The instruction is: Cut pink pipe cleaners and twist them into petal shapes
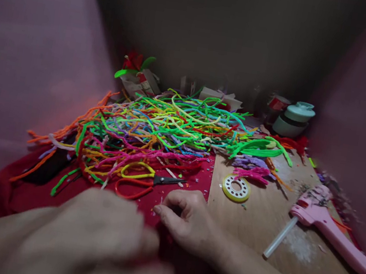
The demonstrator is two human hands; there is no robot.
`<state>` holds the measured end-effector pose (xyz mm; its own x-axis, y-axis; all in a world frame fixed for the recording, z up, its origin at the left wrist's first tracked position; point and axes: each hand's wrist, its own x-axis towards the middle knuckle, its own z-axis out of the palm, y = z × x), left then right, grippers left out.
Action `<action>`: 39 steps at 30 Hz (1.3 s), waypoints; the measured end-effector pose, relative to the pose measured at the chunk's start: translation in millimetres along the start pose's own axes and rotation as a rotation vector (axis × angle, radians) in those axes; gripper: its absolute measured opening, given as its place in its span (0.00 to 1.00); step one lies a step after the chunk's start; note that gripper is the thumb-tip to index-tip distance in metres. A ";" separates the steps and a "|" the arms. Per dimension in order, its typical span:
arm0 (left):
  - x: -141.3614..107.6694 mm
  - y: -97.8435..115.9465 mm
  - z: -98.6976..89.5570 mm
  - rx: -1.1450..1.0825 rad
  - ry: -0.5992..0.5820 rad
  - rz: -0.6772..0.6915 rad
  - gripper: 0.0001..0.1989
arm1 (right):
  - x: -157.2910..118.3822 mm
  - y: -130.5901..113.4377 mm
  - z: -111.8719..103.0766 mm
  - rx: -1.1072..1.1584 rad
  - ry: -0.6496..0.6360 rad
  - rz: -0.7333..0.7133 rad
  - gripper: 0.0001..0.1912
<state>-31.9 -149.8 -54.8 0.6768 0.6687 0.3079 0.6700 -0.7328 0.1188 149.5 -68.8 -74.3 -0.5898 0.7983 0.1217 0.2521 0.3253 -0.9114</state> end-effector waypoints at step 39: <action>58.8 -141.9 -10.1 0.091 -0.150 -0.395 0.11 | 87.9 2.0 9.3 -1.221 0.249 -0.182 0.14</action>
<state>-90.2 -7.7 -44.0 0.3951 0.9116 0.1138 0.9063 -0.4071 0.1139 91.0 -2.6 -69.1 -0.5638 0.7234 0.3987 0.8046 0.5900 0.0673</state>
